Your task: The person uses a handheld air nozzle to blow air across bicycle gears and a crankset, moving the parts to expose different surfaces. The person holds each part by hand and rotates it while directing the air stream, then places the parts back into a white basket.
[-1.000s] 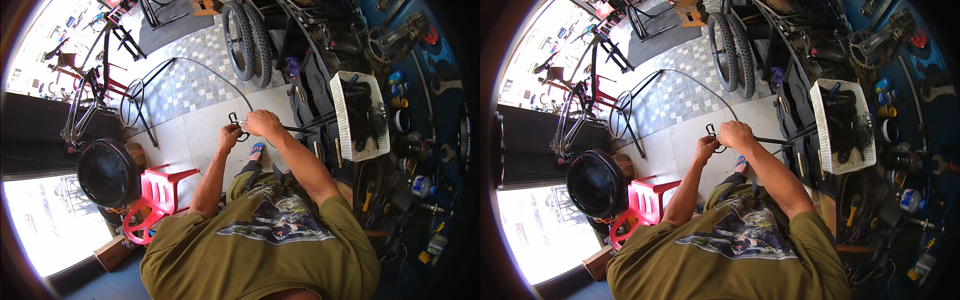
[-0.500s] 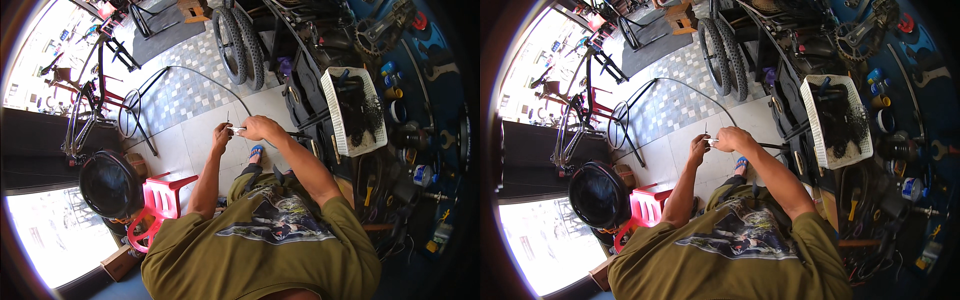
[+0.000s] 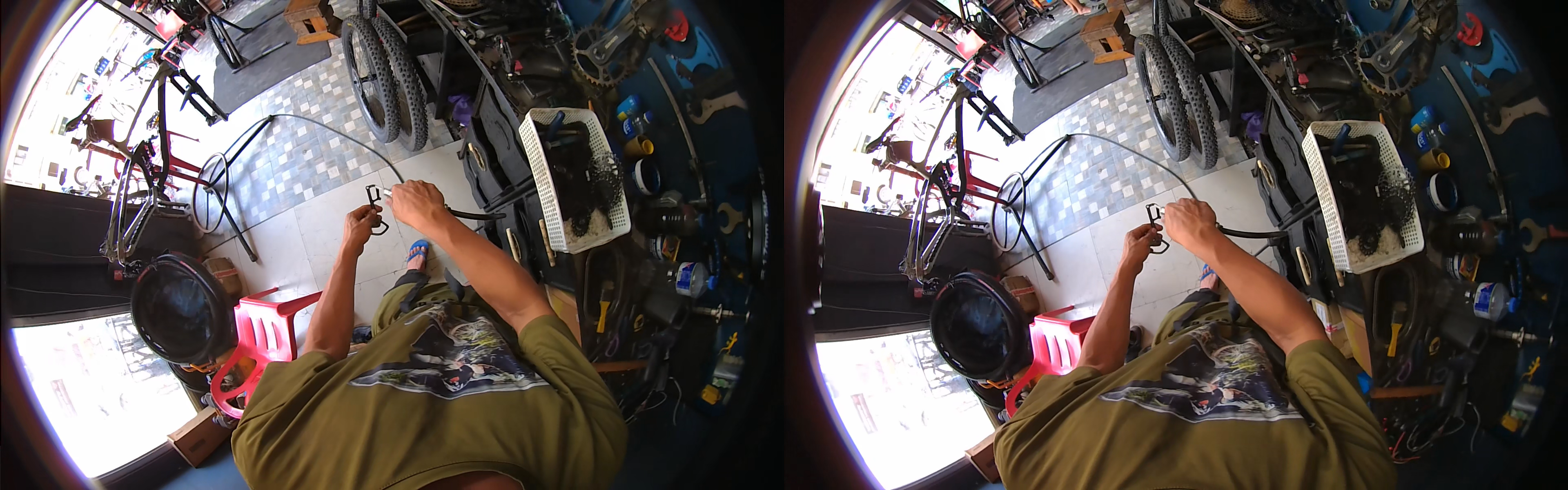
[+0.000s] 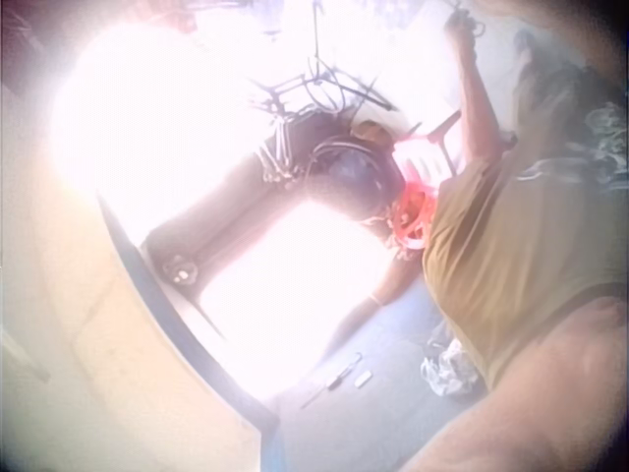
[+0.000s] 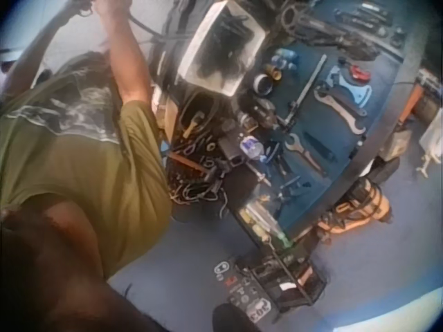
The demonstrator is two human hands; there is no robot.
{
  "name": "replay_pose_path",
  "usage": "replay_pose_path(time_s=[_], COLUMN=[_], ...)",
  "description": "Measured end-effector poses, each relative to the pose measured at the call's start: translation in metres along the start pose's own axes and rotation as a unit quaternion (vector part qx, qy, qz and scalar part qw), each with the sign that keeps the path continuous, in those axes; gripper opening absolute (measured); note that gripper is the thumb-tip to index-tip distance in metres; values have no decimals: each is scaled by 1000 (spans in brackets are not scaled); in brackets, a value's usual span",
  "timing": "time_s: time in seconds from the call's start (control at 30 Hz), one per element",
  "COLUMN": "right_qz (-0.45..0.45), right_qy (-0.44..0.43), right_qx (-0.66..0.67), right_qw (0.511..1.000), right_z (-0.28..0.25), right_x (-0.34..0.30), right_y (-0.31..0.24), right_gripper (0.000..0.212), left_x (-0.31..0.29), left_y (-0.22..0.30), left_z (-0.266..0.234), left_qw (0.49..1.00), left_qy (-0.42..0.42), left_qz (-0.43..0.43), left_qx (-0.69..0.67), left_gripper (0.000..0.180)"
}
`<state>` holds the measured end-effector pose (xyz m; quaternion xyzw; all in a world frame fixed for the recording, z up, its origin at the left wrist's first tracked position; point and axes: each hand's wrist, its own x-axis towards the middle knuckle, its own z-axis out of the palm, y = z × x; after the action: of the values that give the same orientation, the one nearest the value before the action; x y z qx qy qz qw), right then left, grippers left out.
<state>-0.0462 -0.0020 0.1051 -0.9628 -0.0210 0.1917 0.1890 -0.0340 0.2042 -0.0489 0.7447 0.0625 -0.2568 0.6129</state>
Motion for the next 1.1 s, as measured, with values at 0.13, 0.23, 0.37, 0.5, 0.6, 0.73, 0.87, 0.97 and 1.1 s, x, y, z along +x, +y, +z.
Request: replay_pose_path(time_s=[0.13, 0.23, 0.37, 0.5, 0.6, 0.73, 0.87, 0.97, 1.1], right_qz=[-1, 0, -4, 4, 23, 36, 31, 56, 69], right_qy=[-14, 12, -39, -84, -69, -81, -70, -77, -74], right_qx=[-1, -9, 5, 34, 45, 84, 81, 92, 108], right_qw=[1000, 1000, 999, 996, 996, 993, 994, 991, 989], right_z=[1, 3, 1, -3, 6, 15, 13, 21, 21], right_x=[-3, -3, -8, -16, -17, -16, -26, -29, -35], right_y=[7, 9, 2, -3, 0, 19, 21, 31, 41], right_gripper=[32, 32, 34, 37, 38, 38, 38, 38, 39], left_x=[3, -1, 1, 3, 6, 6, 15, 18, 24], left_y=[-4, 11, 9, 11, 10, 20, 12, 18, 20], left_z=[0, 5, -1, 1, 0, 10, 15, 29, 41], left_qw=[999, 1000, 999, 990, 975, 961, 956, 957, 963], left_qy=[-7, 7, 7, 31, 47, 30, 51, 23, 25], left_qz=[30, -2, -5, -46, -45, -67, -80, -83, -82], left_qx=[-11, -6, -34, -128, -212, -265, -278, -278, -254], left_gripper=[23, 22, 21, 23, 24, 26, 25, 24, 22])
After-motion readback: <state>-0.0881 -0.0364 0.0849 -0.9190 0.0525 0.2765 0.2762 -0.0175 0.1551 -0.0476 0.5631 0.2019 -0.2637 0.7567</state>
